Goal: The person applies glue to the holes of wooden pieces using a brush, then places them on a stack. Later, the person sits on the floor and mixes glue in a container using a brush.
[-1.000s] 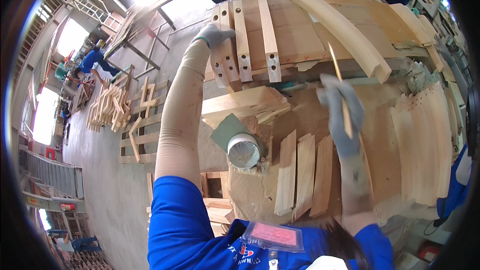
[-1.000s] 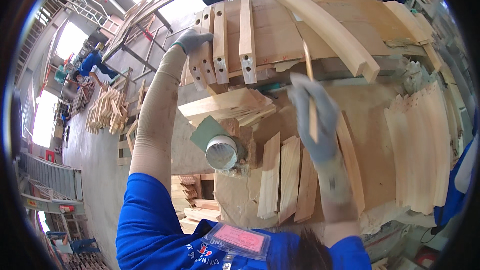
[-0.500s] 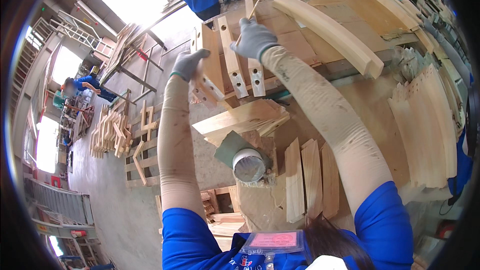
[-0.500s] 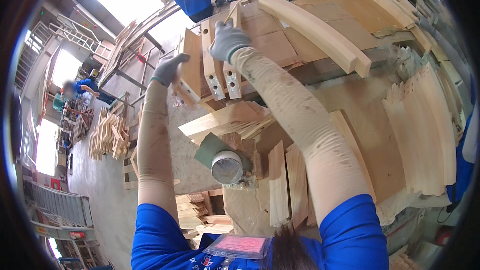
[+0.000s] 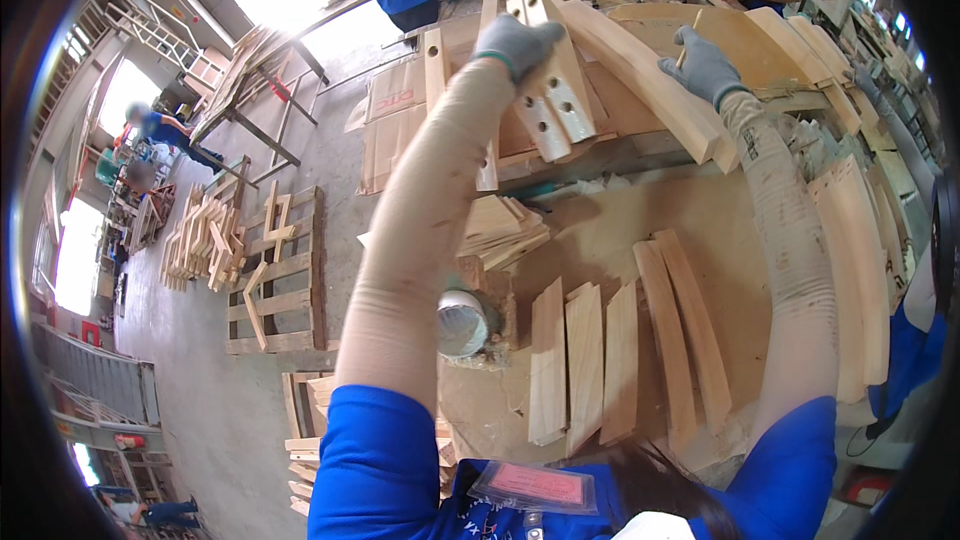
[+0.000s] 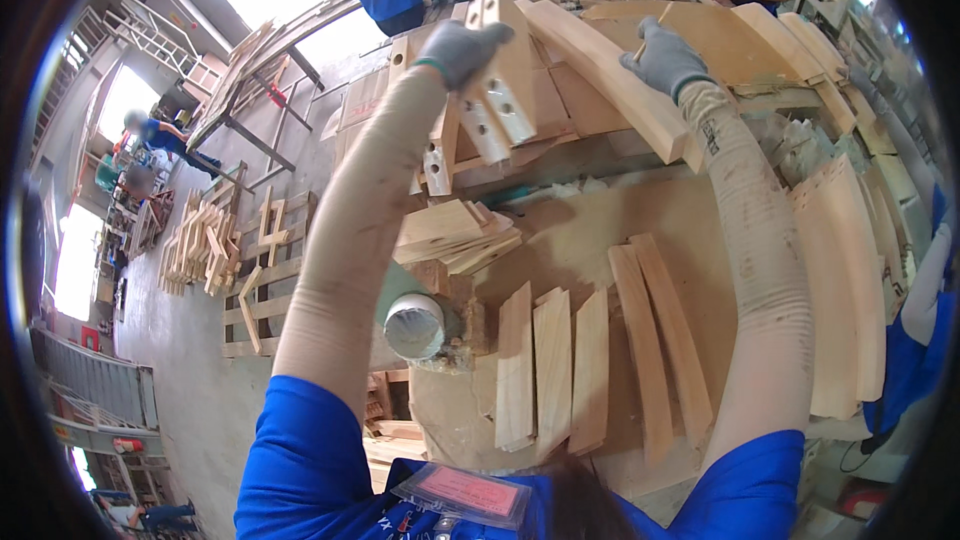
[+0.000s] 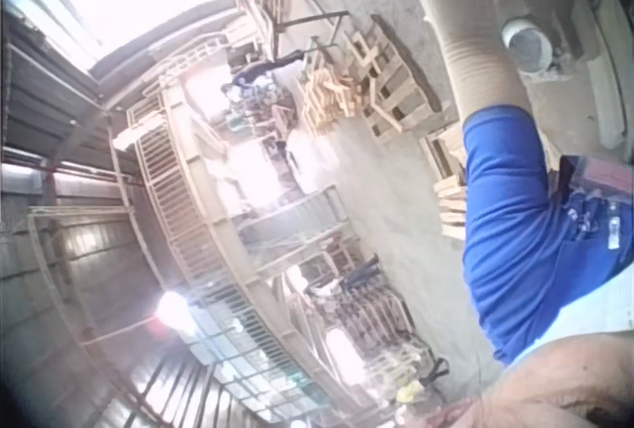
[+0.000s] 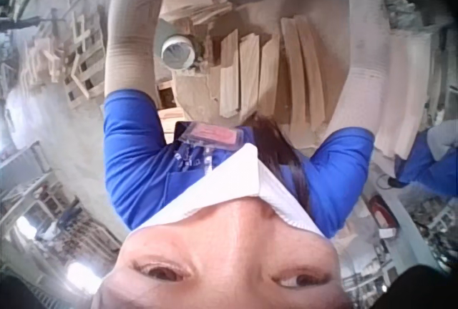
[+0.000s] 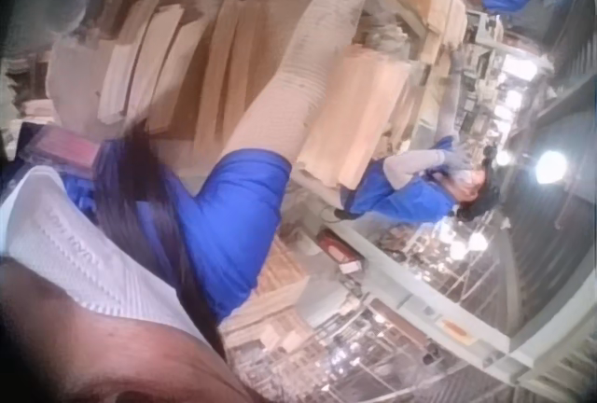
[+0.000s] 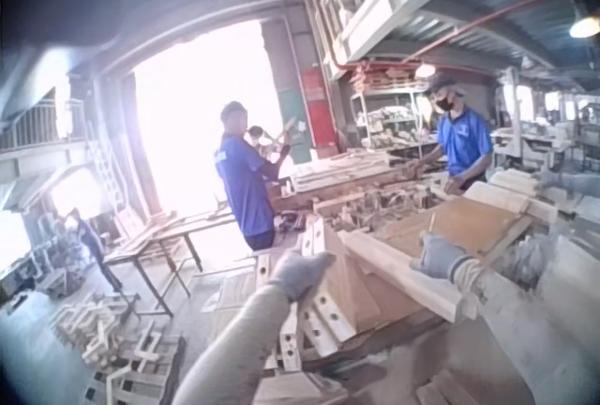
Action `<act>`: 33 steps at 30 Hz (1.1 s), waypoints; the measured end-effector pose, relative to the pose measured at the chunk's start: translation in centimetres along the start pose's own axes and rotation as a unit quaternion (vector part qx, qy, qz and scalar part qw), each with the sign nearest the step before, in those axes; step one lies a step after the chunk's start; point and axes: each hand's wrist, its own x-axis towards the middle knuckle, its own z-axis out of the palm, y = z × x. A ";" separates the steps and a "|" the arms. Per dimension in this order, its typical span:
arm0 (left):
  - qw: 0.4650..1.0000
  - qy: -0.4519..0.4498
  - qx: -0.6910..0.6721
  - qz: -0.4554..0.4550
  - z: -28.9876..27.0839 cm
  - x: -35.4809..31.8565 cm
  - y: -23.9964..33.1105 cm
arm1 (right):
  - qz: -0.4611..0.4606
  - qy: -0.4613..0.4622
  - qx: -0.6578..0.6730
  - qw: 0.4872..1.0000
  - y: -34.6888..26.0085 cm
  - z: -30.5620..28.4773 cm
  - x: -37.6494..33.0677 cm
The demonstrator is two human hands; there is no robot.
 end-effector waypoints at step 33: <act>0.965 0.215 -0.131 0.067 6.9 4.4 11.1 | -0.119 0.124 -0.030 0.985 -3.6 -4.0 1.9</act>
